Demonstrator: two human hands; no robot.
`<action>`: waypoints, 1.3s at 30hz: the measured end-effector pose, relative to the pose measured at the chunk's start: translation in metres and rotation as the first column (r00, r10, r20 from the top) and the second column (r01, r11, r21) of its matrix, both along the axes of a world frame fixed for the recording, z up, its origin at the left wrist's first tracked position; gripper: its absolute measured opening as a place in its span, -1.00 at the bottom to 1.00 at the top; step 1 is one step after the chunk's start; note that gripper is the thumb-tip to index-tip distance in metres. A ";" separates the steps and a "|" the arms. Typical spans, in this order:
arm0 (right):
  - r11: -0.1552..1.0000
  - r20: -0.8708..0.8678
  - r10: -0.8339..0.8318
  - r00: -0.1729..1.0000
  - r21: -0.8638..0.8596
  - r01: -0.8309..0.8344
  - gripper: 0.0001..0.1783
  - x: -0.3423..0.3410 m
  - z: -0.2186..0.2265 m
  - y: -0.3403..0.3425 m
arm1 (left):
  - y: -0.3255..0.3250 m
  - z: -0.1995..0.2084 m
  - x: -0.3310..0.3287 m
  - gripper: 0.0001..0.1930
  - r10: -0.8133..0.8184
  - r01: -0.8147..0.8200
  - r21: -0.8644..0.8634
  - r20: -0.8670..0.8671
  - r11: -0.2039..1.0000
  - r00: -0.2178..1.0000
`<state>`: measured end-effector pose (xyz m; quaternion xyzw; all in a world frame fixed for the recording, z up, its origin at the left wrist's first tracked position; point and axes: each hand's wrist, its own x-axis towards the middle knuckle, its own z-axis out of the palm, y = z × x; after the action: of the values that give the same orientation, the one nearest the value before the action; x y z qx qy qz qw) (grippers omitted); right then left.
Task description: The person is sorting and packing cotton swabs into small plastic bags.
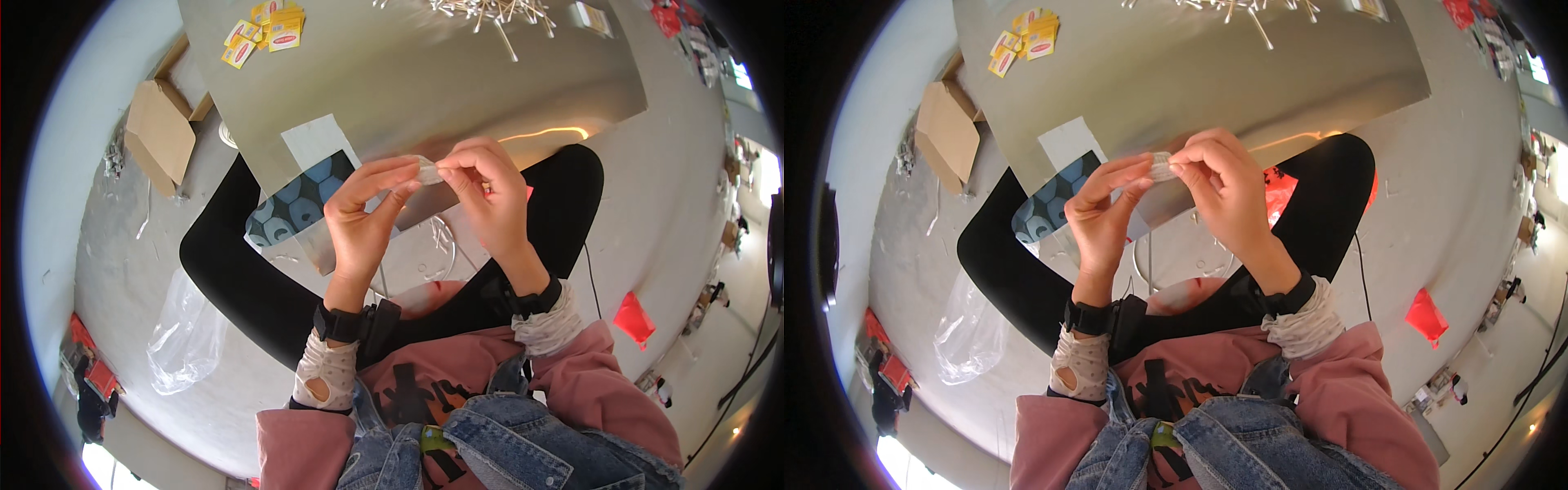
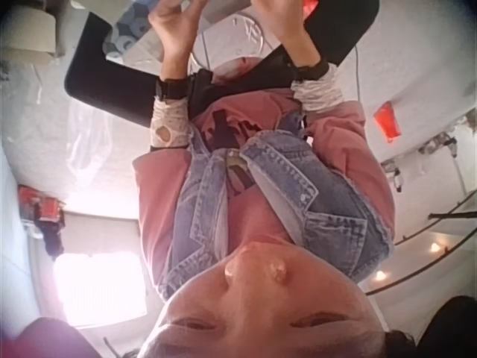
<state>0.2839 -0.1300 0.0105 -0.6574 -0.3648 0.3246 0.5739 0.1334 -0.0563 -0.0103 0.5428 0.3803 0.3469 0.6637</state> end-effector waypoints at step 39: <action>0.985 -0.257 0.053 0.965 -0.143 -0.092 -0.88 0.013 0.007 -0.009 | -0.004 0.003 0.008 -0.82 0.041 -0.041 0.012 0.007 0.999 0.999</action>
<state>0.2974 -0.1394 0.0177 -0.6391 -0.2866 0.4537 0.5510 0.1410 -0.0602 -0.0074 0.5377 0.3869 0.3644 0.6545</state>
